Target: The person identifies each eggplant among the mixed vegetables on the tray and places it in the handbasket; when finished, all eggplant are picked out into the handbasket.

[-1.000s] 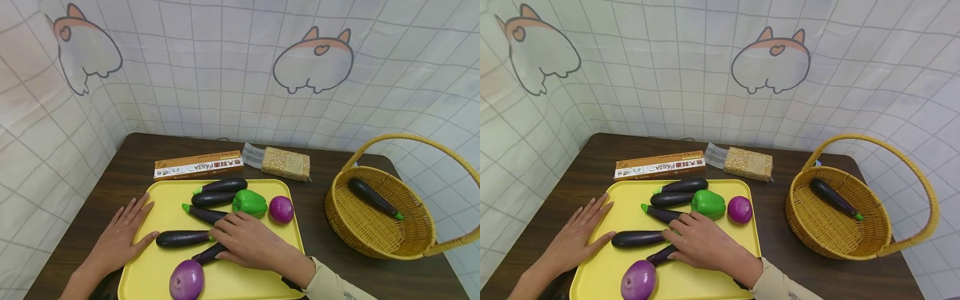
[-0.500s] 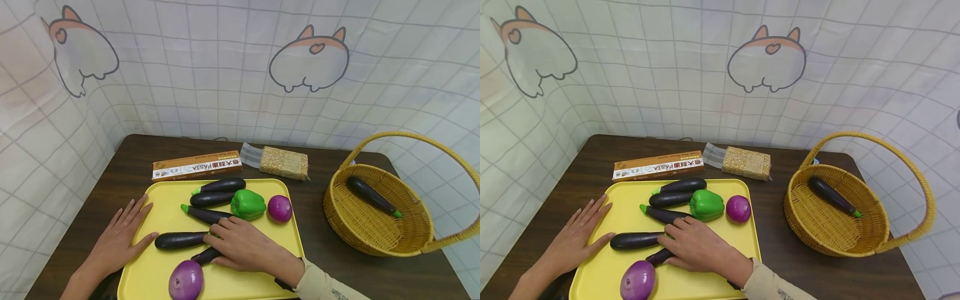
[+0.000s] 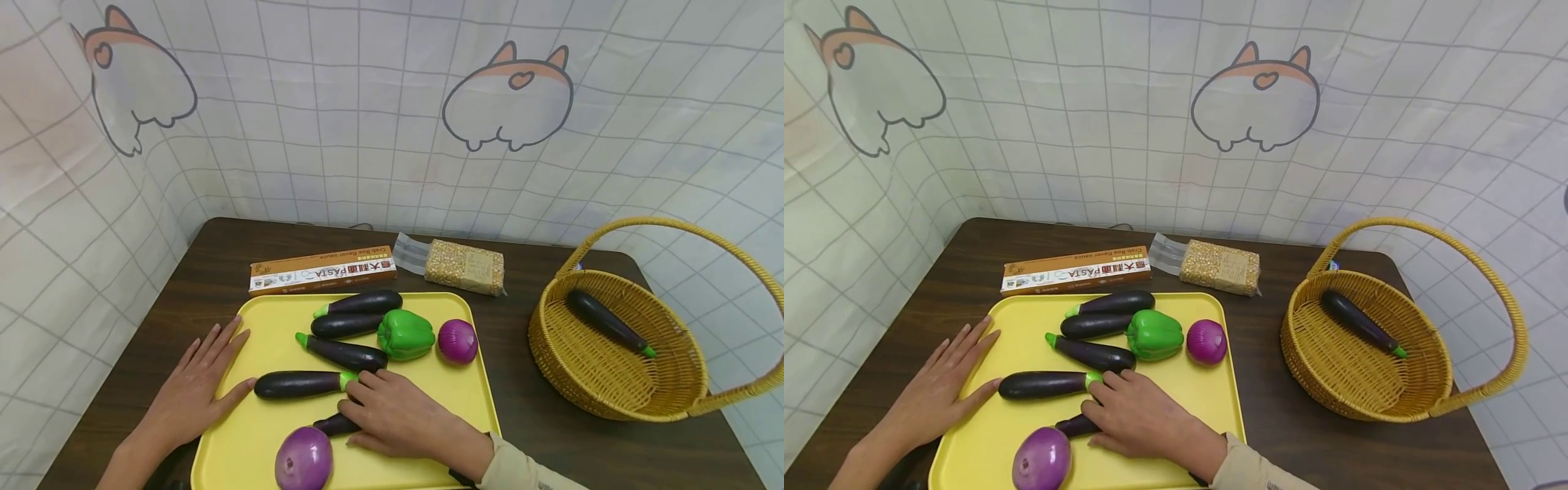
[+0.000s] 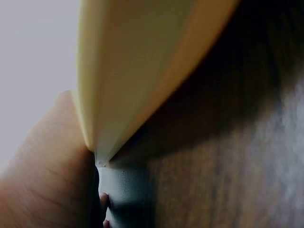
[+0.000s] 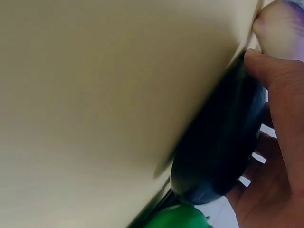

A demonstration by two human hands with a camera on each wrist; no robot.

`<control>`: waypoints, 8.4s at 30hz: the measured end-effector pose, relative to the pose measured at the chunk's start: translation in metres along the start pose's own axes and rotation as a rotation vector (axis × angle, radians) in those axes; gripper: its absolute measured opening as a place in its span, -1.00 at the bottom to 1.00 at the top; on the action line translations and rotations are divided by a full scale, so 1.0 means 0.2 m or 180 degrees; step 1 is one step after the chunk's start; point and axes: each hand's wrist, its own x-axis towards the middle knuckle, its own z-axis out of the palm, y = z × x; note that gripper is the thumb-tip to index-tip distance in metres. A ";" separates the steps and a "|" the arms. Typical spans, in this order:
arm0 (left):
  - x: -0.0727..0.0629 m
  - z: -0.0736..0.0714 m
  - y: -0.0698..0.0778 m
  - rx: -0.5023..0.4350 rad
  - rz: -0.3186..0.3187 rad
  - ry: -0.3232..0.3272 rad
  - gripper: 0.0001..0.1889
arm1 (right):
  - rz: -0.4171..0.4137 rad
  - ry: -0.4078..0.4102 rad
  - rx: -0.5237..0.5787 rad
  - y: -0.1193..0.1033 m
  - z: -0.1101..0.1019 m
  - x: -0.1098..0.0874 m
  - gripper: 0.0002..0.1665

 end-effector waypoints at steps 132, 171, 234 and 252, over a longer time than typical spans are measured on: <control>-0.01 0.03 0.00 -0.0005 -0.0076 0.0039 -0.11 | 0.1607 0.0039 -0.0196 0.73 -0.53 -0.76 -0.61; 0.00 0.01 0.01 -0.0055 -0.0056 0.0038 -0.12 | 0.2542 -0.0369 0.0119 0.96 -0.49 -1.21 -0.66; 0.00 0.02 -0.01 -0.0045 -0.0078 0.0046 -0.11 | 0.2339 -0.0776 -0.0100 1.05 -0.27 -1.33 -0.38; 0.00 0.02 0.00 -0.0050 -0.0054 0.0049 -0.11 | 0.2453 -0.0788 -0.0026 1.06 -0.27 -1.34 -0.43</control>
